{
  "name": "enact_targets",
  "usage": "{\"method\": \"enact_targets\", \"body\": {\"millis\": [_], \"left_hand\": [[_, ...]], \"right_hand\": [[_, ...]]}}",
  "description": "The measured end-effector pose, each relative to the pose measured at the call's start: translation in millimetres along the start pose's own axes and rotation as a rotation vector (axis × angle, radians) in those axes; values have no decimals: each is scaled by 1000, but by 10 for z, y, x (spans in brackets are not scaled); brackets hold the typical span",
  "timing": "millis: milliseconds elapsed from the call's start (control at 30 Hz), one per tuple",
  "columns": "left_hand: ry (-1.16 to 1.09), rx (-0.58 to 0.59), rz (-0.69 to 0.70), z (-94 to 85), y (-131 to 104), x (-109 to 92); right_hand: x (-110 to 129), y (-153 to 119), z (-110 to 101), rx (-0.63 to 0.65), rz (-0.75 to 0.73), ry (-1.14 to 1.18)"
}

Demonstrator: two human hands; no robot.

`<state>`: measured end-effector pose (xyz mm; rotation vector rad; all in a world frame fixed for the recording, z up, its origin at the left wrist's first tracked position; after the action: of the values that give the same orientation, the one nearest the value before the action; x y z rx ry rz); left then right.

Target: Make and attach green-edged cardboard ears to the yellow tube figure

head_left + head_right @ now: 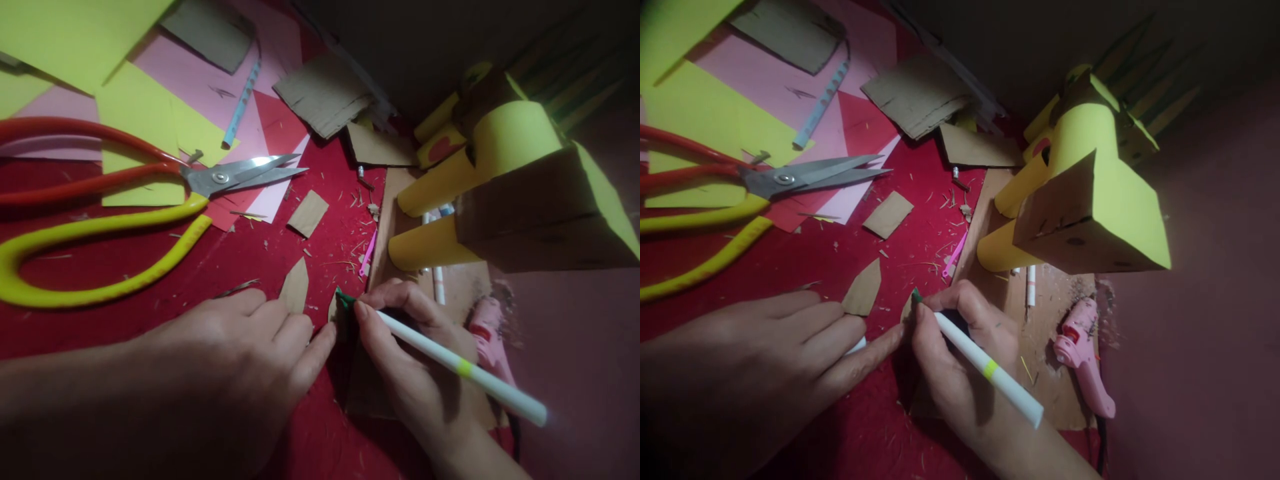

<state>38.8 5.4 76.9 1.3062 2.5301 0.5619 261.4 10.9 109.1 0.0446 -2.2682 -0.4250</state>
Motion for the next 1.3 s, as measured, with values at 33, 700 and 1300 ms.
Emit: {"method": "enact_targets", "body": {"millis": [33,700,1300], "left_hand": [[0,2,-1,1,0,0],[-8,-4,9,-16,-3,14],[11,9,29,-18,-17,26]], "right_hand": [[13,7,10,28,-10,18],[-133,-89,-42,-33,111,-49],[-141,-73,-90,-10,73,-78]]}}
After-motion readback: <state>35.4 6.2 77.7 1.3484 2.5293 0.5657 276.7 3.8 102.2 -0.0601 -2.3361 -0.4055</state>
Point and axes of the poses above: each hand's wrist, its own y-axis towards the middle knuckle, its own z-axis out of the palm, x = y × z, the point moved 1 cm from there along y, towards the middle knuckle, and after that the axes turned 9 degrees about -x, right-handed, at the moved point
